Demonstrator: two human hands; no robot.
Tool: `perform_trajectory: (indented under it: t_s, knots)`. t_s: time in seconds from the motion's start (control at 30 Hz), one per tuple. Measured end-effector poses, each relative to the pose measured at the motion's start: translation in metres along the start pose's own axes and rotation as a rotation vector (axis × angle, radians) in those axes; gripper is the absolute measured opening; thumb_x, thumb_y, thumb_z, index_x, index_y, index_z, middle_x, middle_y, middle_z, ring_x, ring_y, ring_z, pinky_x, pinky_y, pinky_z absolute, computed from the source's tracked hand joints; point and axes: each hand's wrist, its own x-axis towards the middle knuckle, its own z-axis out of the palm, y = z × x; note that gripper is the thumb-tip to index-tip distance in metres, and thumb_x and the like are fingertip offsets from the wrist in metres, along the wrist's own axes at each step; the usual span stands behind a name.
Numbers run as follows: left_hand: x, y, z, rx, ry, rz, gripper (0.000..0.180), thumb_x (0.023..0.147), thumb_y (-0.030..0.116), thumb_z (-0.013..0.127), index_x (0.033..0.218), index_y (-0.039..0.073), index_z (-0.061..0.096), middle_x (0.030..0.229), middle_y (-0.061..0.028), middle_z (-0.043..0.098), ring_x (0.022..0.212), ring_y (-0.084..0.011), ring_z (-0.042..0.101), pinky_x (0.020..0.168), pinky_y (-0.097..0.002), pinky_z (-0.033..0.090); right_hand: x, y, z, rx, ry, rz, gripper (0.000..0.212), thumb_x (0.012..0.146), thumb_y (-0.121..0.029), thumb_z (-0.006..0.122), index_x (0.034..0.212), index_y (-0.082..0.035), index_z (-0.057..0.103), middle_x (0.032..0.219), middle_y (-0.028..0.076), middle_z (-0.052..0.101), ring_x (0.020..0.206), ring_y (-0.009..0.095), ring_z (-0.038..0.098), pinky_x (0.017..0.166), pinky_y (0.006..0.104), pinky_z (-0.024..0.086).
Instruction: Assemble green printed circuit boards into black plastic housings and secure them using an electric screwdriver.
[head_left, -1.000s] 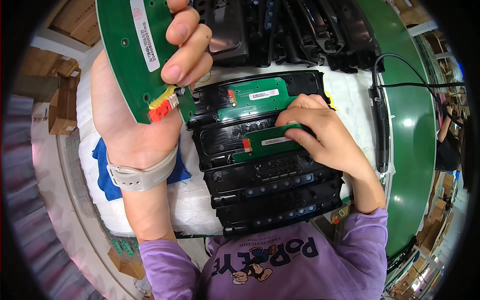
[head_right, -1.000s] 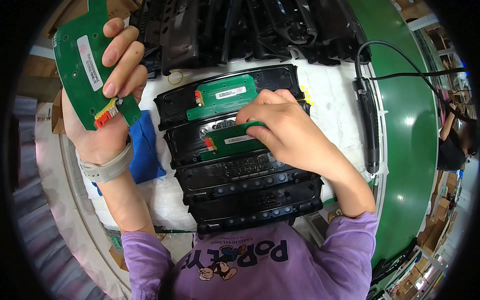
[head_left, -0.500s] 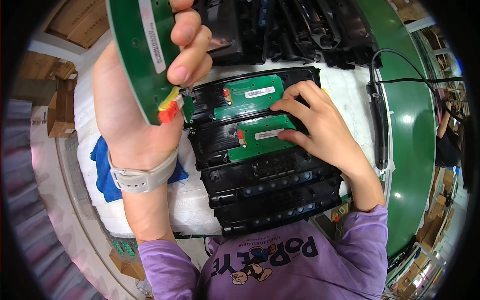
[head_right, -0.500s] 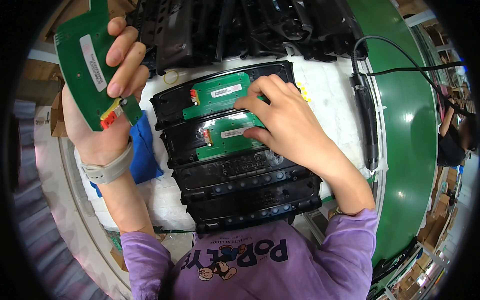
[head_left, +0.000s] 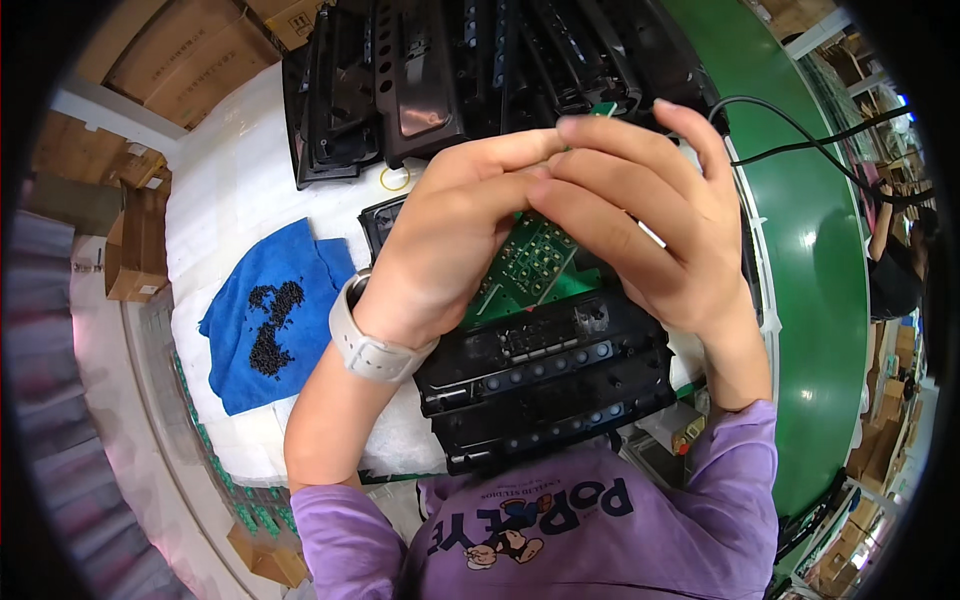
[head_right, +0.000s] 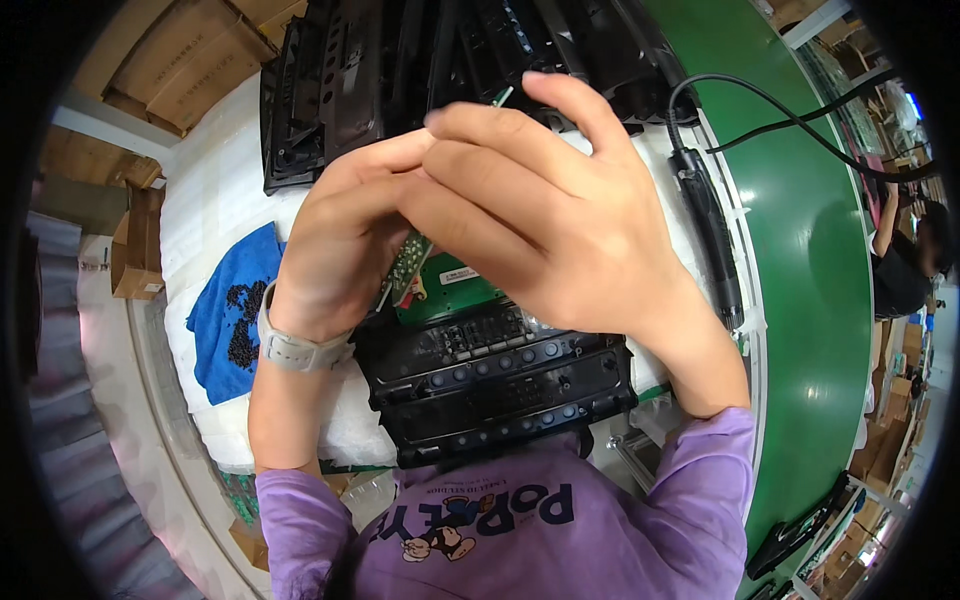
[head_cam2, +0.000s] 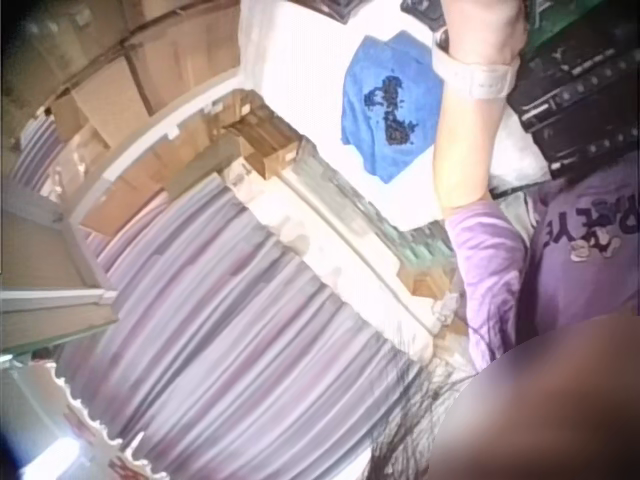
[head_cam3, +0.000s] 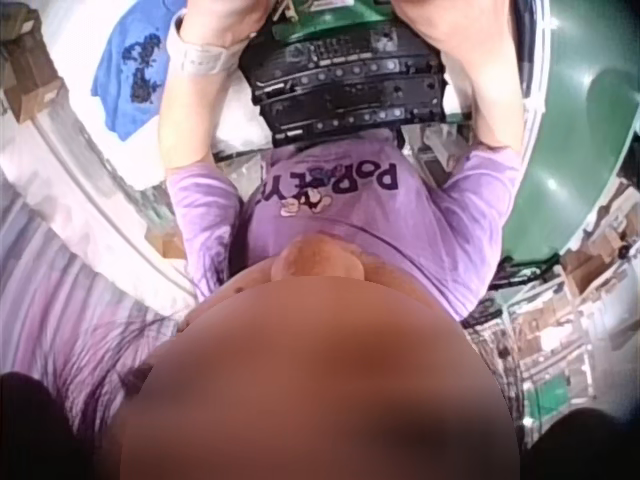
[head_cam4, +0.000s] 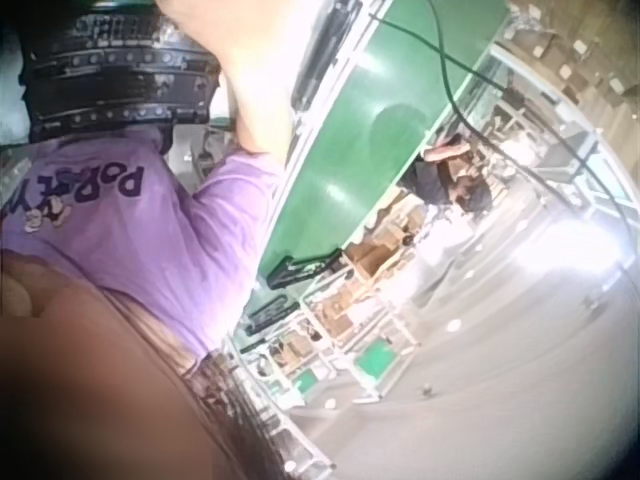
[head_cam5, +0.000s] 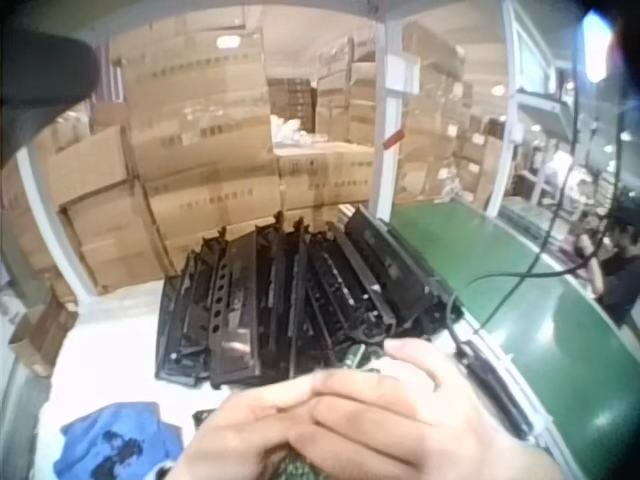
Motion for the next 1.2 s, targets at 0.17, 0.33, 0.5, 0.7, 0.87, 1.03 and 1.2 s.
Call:
perform_trajectory:
  t_s: [0.17,0.33,0.5,0.7,0.87,1.03,1.2]
  knots:
    - [0.007,0.01,-0.012,0.752,0.12,0.309,0.036,0.09,0.027,0.046,0.109,-0.001,0.058,0.107,-0.0067,0.06,0.099,-0.0134,0.055,0.082,-0.0248,0.041,-0.014,-0.001,-0.011,0.341,0.03,0.17,0.02,0.067,-0.007,0.065,0.087,-0.002,0.066,0.071,0.005,0.062,0.065,0.022,0.058,0.07,0.0366,0.041]
    - [-0.003,0.016,-0.031,0.285,0.201,0.631,0.025,0.087,0.019,0.051,0.096,-0.001,0.062,0.093,-0.0074,0.064,0.089,-0.0148,0.059,0.078,-0.0243,0.043,-0.044,-0.014,-0.003,0.611,-0.351,0.369,0.016,0.073,-0.005,0.063,0.089,0.0,0.064,0.066,0.008,0.057,0.057,0.022,0.05,0.069,0.0318,0.039]
    - [-0.009,0.02,-0.031,0.209,0.111,0.594,0.027,0.087,0.022,0.051,0.096,-0.001,0.062,0.093,-0.0081,0.063,0.089,-0.0158,0.058,0.078,-0.0253,0.043,-0.063,-0.033,0.016,0.746,-0.437,0.388,0.021,0.073,-0.002,0.063,0.093,-0.002,0.062,0.075,0.008,0.061,0.067,0.022,0.057,0.074,0.0315,0.039]
    - [-0.005,0.015,-0.015,0.135,-0.006,0.569,0.03,0.087,0.026,0.05,0.096,-0.001,0.061,0.093,-0.0089,0.062,0.088,-0.017,0.058,0.078,-0.0264,0.043,-0.07,-0.046,0.026,0.725,-0.539,0.354,0.024,0.07,-0.003,0.064,0.094,-0.002,0.062,0.076,0.007,0.056,0.071,0.023,0.053,0.075,0.0338,0.039]
    - [-0.001,0.023,-0.02,0.072,-0.112,0.558,0.033,0.087,0.029,0.05,0.096,0.0,0.061,0.093,-0.0096,0.062,0.088,-0.018,0.057,0.078,-0.0273,0.043,-0.066,-0.045,0.02,0.627,-0.498,0.3,0.028,0.066,-0.006,0.067,0.093,-0.002,0.063,0.076,0.006,0.051,0.073,0.023,0.052,0.069,0.0345,0.041]
    - [0.005,0.025,-0.023,0.01,-0.21,0.534,0.035,0.087,0.032,0.05,0.096,0.0,0.06,0.093,-0.0104,0.061,0.088,-0.0191,0.056,0.078,-0.0283,0.042,-0.063,-0.046,0.018,0.541,-0.458,0.311,0.035,0.058,-0.01,0.072,0.091,-0.003,0.063,0.078,0.007,0.048,0.074,0.024,0.051,0.065,0.0351,0.041]
    - [0.007,0.033,-0.022,-0.027,-0.301,0.527,0.038,0.087,0.035,0.05,0.096,0.0,0.06,0.093,-0.0111,0.061,0.088,-0.0201,0.056,0.078,-0.0292,0.042,-0.058,-0.041,0.023,0.535,-0.488,0.358,0.038,0.052,-0.013,0.075,0.086,-0.004,0.059,0.077,0.007,0.047,0.073,0.026,0.05,0.064,0.0356,0.041]
